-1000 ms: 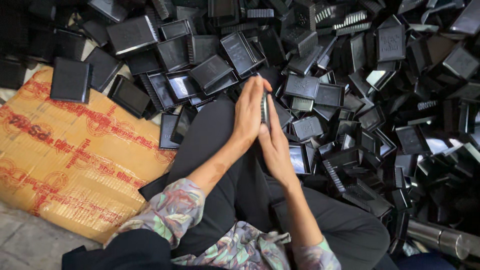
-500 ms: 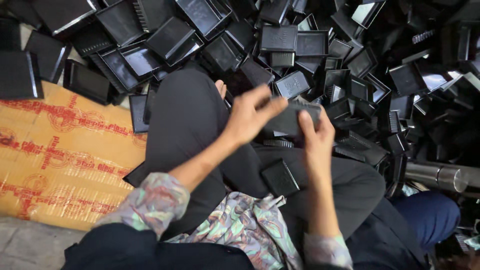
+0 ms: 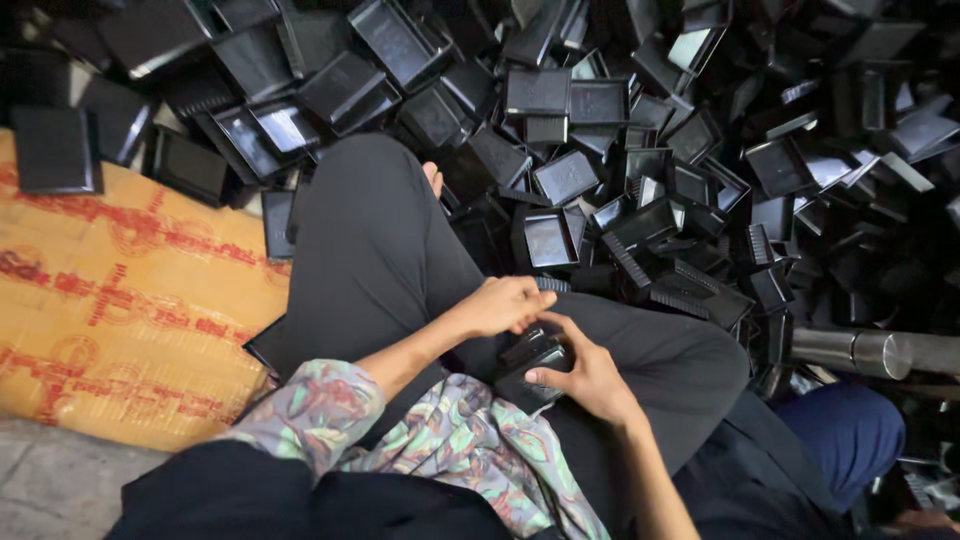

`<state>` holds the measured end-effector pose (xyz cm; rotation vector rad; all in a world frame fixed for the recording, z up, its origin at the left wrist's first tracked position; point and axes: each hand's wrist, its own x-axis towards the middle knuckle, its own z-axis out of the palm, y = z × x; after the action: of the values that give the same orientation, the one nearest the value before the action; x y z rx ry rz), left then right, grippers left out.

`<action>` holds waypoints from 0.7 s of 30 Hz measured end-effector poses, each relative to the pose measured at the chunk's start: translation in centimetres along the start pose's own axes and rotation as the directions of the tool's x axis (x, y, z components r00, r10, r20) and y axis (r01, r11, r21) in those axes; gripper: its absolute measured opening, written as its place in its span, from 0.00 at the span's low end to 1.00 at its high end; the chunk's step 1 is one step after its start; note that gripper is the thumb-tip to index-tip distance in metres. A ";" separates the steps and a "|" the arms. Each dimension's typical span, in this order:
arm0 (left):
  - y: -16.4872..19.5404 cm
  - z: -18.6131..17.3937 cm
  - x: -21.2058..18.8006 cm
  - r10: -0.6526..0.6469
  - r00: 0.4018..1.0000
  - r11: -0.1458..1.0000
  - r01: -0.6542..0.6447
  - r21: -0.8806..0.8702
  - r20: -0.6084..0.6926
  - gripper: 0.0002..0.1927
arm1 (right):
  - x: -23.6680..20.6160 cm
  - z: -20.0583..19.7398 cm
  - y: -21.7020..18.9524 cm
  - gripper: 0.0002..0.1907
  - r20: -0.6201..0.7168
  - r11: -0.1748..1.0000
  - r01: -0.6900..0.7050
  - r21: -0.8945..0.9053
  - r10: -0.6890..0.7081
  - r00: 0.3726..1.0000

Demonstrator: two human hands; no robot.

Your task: The person sits on the floor and repeatedly picks up small black plastic trays from a large pile, inspects them by turning them over, and places them back into the pile. The task involves continuous handling of identical trays without a visible final destination or accumulation.

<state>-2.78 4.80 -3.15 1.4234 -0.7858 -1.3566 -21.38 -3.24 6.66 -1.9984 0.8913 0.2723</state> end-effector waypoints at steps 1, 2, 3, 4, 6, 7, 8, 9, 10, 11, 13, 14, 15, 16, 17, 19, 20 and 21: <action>-0.1 -0.6 0.2 0.014 0.999 0.970 -0.023 -0.244 -0.039 0.26 | 0.3 -0.5 0.2 0.43 0.039 0.997 0.047 0.063 -0.049 0.998; -0.3 -1.2 0.2 0.019 0.996 0.879 -0.057 -0.473 -0.086 0.24 | 0.7 -1.3 0.2 0.42 -0.062 0.981 0.190 0.029 -0.188 0.980; -0.5 -1.9 0.4 0.052 0.989 0.844 -0.118 -0.523 -0.139 0.22 | 1.2 -2.4 0.1 0.40 -0.150 0.944 0.329 -0.017 -0.328 0.933; -0.6 -2.4 0.6 0.080 0.977 0.801 -0.181 -0.571 -0.197 0.21 | 1.9 -3.4 -0.4 0.38 -0.223 0.887 0.457 -0.073 -0.461 0.859; -0.9 -2.7 0.8 0.120 0.958 0.746 -0.260 -0.614 -0.260 0.19 | 3.6 -5.2 -2.9 0.34 -0.312 0.711 0.344 0.613 -0.182 0.932; -0.8 -2.7 1.0 0.140 0.956 0.746 -0.274 -0.607 -0.259 0.18 | 4.7 -5.2 -5.2 0.30 -0.304 0.549 0.313 0.775 -0.111 0.946; -0.6 -2.7 1.1 0.168 0.953 0.750 -0.291 -0.595 -0.254 0.18 | 5.7 -5.2 -8.2 0.25 -0.283 0.352 0.279 0.894 -0.042 0.958; -0.2 -2.7 1.1 0.157 0.959 0.760 -0.270 -0.592 -0.236 0.17 | 6.4 -4.5 -11.8 0.26 -0.254 0.219 0.257 0.941 -0.040 0.966; 0.3 -2.7 1.0 0.146 0.965 0.771 -0.249 -0.586 -0.218 0.16 | 6.7 -2.6 -15.8 0.28 -0.210 0.154 0.224 0.962 -0.101 0.972; 0.7 -2.9 0.8 0.134 0.971 0.785 -0.227 -0.577 -0.199 0.17 | 6.2 -0.2 -19.7 0.29 -0.160 0.131 0.188 0.973 -0.195 0.968; 1.4 -3.2 0.0 0.131 0.975 0.836 -0.207 -0.508 -0.181 0.16 | 3.0 5.8 -26.2 0.33 -0.005 0.255 0.159 0.954 -0.516 0.856; 1.6 -3.4 -0.5 0.118 0.979 0.860 -0.186 -0.475 -0.168 0.15 | 0.5 9.2 -28.4 0.35 0.103 0.363 0.223 0.905 -0.695 0.711; 1.6 -3.5 -1.1 0.149 0.971 0.869 -0.219 -0.443 -0.188 0.15 | -2.3 12.3 -29.7 0.37 0.200 0.406 0.334 0.851 -0.838 0.507; 1.3 -3.4 -1.5 0.178 0.964 0.872 -0.248 -0.421 -0.198 0.14 | -5.3 15.0 -30.3 0.39 0.296 0.402 0.399 0.824 -0.906 0.301; 0.8 -3.1 -1.9 0.208 0.957 0.870 -0.276 -0.409 -0.202 0.14 | -7.4 16.8 -30.2 0.41 0.371 0.391 0.425 0.817 -0.919 0.132; 0.0 -2.4 -2.2 0.218 0.948 0.878 -0.295 -0.376 -0.233 0.14 | -8.2 18.3 -29.6 0.42 0.346 0.278 0.655 0.703 -0.938 0.027; -0.3 -2.1 -2.1 0.229 0.942 0.880 -0.308 -0.361 -0.245 0.13 | -7.4 17.9 -28.9 0.41 0.343 0.276 0.769 0.576 -0.936 0.079; -0.3 -2.0 -1.9 0.248 0.934 0.880 -0.328 -0.344 -0.257 0.13 | -6.4 17.1 -28.3 0.40 0.338 0.278 0.858 0.431 -0.932 0.132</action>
<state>-1.23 7.13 -3.02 1.0654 -0.5345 -1.0401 -4.11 23.07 18.53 -1.7952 -0.7806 0.0338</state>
